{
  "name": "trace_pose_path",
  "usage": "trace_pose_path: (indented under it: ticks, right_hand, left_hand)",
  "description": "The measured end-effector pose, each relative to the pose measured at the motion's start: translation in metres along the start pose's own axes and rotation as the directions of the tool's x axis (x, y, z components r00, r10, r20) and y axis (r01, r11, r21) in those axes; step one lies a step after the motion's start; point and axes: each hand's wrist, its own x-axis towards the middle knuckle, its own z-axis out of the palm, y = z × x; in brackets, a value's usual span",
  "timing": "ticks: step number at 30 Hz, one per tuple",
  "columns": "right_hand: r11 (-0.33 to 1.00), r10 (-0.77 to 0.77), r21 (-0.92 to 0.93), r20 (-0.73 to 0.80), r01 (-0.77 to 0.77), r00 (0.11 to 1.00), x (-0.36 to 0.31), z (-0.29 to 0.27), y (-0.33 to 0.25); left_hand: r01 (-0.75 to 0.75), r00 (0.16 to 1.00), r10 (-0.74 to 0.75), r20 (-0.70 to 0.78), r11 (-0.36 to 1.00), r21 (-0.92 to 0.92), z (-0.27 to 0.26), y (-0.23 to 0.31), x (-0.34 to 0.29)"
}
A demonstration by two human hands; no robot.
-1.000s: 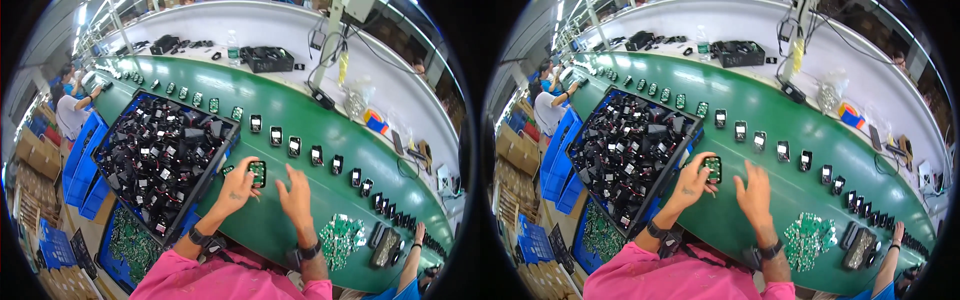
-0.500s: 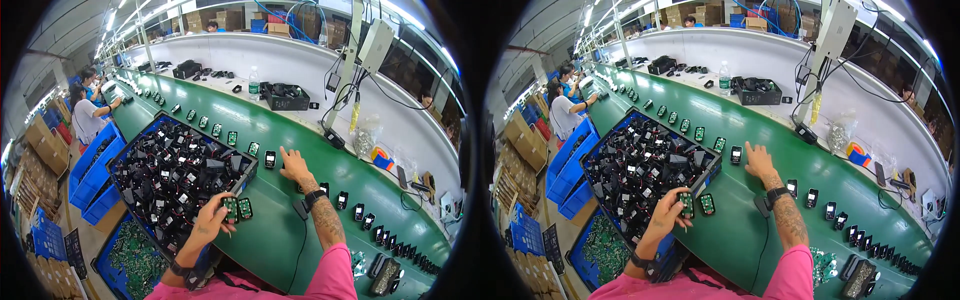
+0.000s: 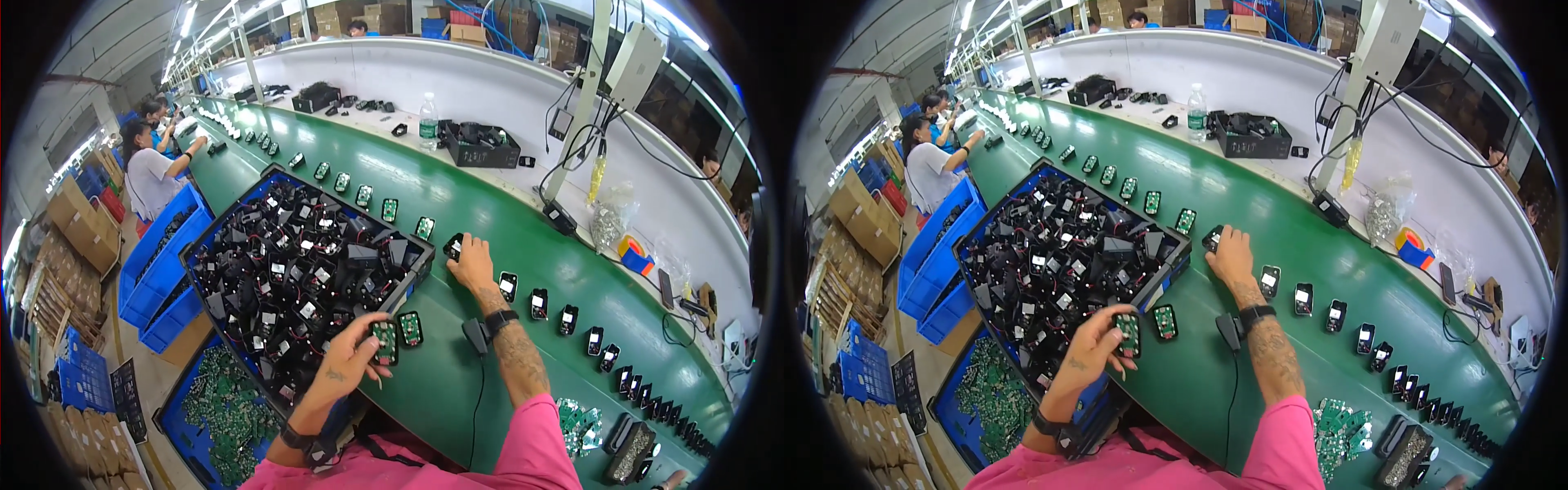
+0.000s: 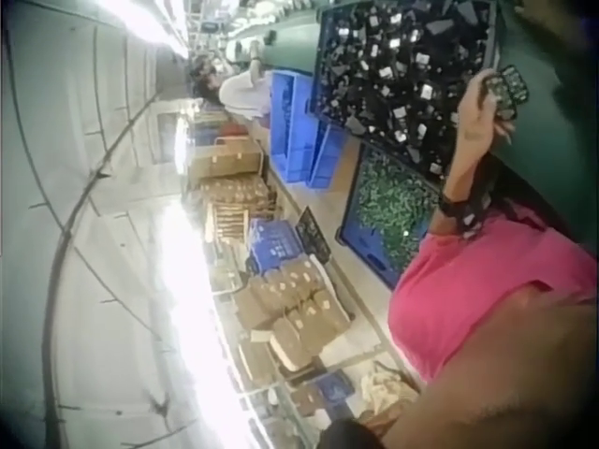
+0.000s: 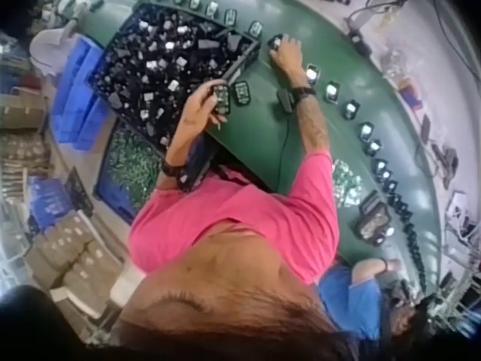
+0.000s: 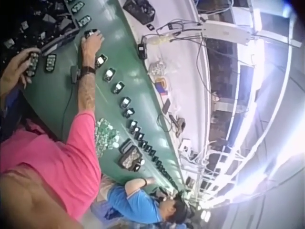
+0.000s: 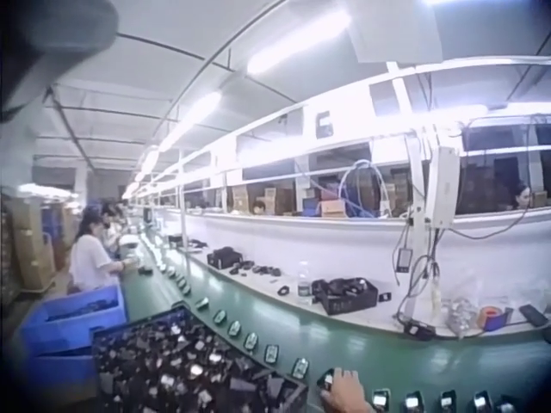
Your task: The person picks up a circuit board and a black plastic housing, fits the board into the housing by hand, and places the assembled unit onto the green conveyor belt. This process is repeated for several units throughout the video.
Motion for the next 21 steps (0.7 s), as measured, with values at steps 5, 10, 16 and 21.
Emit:
trace_pose_path:
  ticks: [5,10,16,21]
  right_hand:
    - [0.951,-0.293,0.169,0.213,0.26,0.932,-0.081,-0.045,-0.028]
    - [0.967,-0.239,0.178,0.382,0.183,0.893,-0.127,-0.074,-0.038]
    - [0.99,-0.029,0.138,0.1,0.015,0.995,-0.206,-0.126,-0.016]
    - [0.91,0.385,0.165,0.005,-0.38,0.923,-0.327,-0.196,0.003]
  left_hand:
    - [-0.148,0.984,0.163,-0.065,0.969,0.198,0.014,0.025,0.047]
    - [-0.302,0.95,0.301,0.086,0.811,0.501,0.079,-0.014,0.213]
    - [-0.01,0.994,0.088,-0.064,0.662,0.749,0.111,-0.092,0.308]
    - [0.048,0.979,0.153,-0.135,0.468,0.882,0.125,-0.092,0.316]
